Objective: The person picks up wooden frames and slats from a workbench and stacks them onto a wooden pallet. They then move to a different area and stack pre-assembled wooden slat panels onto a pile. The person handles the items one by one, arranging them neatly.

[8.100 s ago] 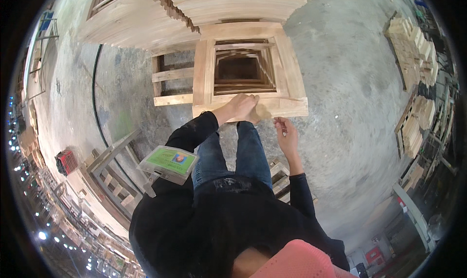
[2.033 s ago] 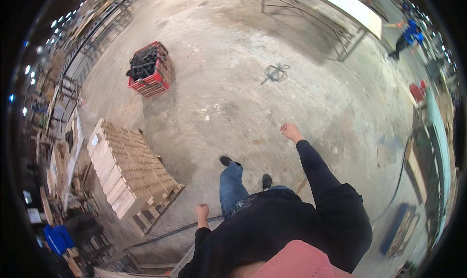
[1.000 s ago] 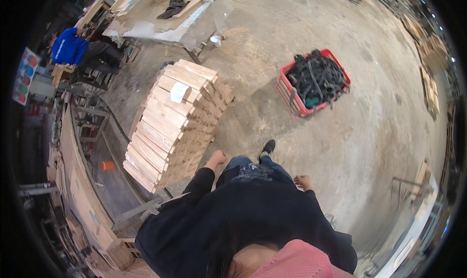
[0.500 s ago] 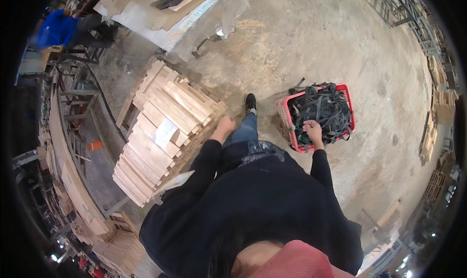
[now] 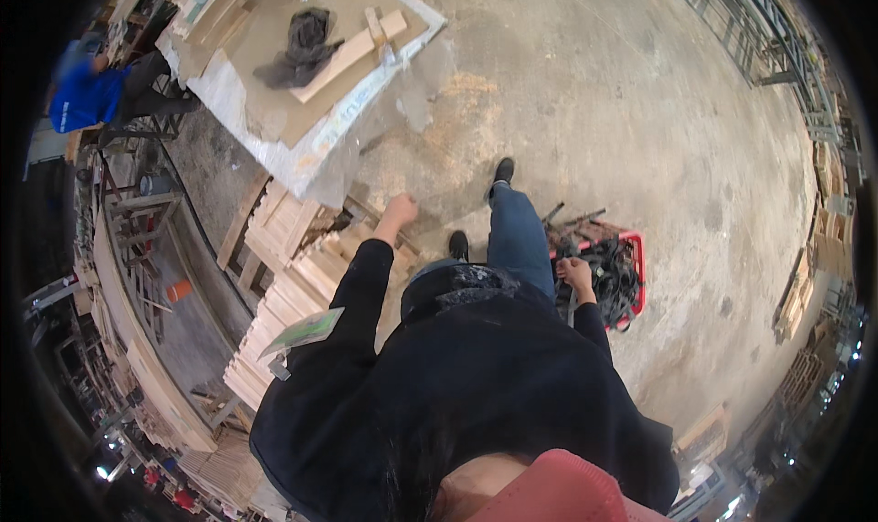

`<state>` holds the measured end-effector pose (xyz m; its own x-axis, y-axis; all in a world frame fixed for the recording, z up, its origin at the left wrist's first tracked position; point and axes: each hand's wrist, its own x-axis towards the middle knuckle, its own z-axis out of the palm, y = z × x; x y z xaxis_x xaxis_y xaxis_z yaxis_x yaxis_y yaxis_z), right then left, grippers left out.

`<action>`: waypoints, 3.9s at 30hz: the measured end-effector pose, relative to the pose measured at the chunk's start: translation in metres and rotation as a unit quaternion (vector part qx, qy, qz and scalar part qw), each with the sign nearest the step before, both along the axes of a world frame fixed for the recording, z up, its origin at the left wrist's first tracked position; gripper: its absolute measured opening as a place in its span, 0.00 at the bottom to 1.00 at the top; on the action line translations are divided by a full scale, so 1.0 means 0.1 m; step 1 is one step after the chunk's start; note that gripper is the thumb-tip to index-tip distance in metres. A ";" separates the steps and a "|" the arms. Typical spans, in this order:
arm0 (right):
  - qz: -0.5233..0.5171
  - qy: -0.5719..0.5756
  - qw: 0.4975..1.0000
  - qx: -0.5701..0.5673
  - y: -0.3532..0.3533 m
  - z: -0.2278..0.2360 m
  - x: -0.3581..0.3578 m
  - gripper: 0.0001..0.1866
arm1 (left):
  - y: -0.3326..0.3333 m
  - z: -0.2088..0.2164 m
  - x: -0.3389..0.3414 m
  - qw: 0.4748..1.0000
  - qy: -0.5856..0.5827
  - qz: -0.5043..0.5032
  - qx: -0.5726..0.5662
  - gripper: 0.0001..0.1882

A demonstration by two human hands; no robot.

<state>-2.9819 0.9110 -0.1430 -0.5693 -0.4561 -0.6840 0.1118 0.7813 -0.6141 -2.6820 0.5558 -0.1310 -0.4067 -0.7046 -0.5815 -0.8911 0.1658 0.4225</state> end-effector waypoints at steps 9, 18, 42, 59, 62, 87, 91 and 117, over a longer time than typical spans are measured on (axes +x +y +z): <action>0.046 -0.048 0.993 0.102 -1.33 -0.45 -2.19 0.14 | -1.09 0.28 -1.46 0.994 -0.065 0.079 0.039 0.15; 0.132 0.096 0.986 0.021 -3.83 0.16 -4.58 0.16 | -2.56 0.09 -3.56 0.992 0.088 0.085 0.015 0.20; 0.197 0.012 0.978 0.062 -9.19 0.24 -6.37 0.12 | -7.61 0.10 -5.63 0.966 0.122 0.224 -0.041 0.15; 0.845 0.309 0.435 0.015 -13.88 0.10 -5.88 0.17 | -9.29 0.45 -3.83 0.814 0.065 0.549 -0.178 0.10; 0.884 0.342 0.310 -0.074 -15.04 0.07 -5.57 0.17 | -9.30 0.54 -3.65 0.706 0.078 0.663 -0.239 0.11; 0.884 0.045 0.443 -0.145 -17.98 0.40 -0.18 0.13 | -11.66 1.64 -1.58 0.539 0.293 0.726 -0.310 0.09; 0.892 -0.002 0.409 -0.191 -18.15 0.58 0.40 0.14 | -11.63 1.58 -1.17 0.301 0.199 0.832 -0.422 0.06; 0.944 -0.113 0.188 -0.247 -19.37 1.55 1.95 0.14 | -12.07 1.34 -0.37 0.274 -0.232 0.904 -0.230 0.26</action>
<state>-2.7868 -1.0262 0.0122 0.9444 0.2598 -0.2017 -0.0114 -0.5868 -0.8096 -2.7185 -0.6517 0.0030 0.8925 0.4487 0.0458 0.3687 -0.7842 0.4990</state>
